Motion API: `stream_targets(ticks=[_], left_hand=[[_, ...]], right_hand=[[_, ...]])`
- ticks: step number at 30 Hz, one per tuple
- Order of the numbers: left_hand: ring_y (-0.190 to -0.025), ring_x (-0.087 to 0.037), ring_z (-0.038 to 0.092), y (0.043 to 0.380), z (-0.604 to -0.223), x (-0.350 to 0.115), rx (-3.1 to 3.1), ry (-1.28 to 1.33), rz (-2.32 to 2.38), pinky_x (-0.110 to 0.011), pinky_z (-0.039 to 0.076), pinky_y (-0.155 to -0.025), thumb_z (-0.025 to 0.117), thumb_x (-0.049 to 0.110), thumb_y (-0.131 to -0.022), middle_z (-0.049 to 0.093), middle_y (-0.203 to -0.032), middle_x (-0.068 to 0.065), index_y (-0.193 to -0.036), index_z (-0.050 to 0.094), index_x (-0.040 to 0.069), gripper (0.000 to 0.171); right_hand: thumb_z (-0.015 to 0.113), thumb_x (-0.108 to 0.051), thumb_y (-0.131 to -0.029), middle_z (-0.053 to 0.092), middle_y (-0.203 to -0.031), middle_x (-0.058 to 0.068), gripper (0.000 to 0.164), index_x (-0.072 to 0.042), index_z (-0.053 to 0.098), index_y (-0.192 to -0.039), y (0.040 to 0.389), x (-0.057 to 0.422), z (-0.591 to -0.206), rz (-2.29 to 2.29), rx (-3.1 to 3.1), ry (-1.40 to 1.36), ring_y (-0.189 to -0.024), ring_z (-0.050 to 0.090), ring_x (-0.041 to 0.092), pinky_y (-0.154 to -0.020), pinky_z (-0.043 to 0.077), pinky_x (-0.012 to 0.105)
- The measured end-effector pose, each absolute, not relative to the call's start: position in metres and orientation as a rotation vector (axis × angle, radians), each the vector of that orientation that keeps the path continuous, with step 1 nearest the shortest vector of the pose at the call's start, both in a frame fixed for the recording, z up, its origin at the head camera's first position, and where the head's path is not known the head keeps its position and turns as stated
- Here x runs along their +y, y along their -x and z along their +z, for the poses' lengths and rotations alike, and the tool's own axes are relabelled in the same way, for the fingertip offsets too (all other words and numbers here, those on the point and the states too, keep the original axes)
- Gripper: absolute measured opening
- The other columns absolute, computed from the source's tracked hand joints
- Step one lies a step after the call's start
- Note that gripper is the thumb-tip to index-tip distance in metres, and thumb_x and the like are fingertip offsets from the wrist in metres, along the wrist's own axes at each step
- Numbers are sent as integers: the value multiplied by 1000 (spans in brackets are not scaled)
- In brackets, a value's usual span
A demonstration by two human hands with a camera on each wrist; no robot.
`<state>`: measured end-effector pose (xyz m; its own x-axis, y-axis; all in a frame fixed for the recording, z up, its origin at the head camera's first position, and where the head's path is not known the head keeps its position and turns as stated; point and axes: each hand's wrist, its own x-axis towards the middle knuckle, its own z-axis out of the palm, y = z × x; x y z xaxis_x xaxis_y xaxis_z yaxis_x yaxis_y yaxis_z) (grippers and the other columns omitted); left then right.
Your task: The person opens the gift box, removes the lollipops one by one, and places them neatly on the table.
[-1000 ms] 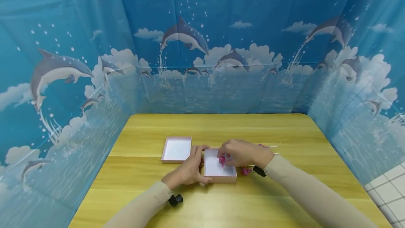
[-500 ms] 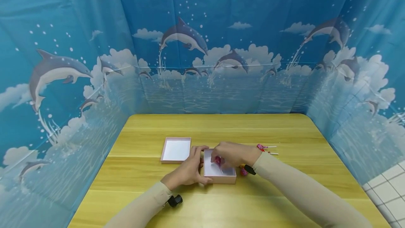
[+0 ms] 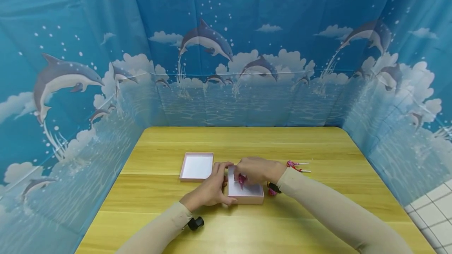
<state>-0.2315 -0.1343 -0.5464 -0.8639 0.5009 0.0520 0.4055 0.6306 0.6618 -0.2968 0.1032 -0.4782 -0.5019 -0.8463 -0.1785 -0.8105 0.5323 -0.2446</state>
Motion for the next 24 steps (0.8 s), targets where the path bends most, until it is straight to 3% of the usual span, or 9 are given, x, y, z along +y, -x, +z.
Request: stream_targets(ticks=[7, 14, 24], left_hand=[[-105, -13, 56, 231, -546, -133, 2708, -771, 1048, -26, 53, -89, 105, 44, -88, 42, -152, -15, -178, 30, 14, 121], [-108, -12, 58, 233, -546, -133, 2704, -742, 1045, -25, 55, -92, 106, 43, -86, 42, -153, -12, -178, 30, 16, 122], [-112, -13, 59, 233, -546, -133, 2692, -718, 1057, -26, 57, -97, 105, 44, -87, 42, -156, -12, -179, 28, 18, 124]], right_hand=[[85, 3, -103, 86, -110, -1, 18, -14, 88, -109, 298, 105, -479, -212, 2484, 1403, -94, 73, 11, -86, 62, 26], [87, -6, -105, 82, -110, 0, 10, -14, 88, -110, 298, 110, -472, -214, 2534, 1450, -99, 75, 13, -88, 63, 25], [86, -2, -104, 78, -108, 4, 11, -12, 86, -110, 296, 124, -471, -364, 2525, 1514, -94, 75, 13, -82, 62, 21]])
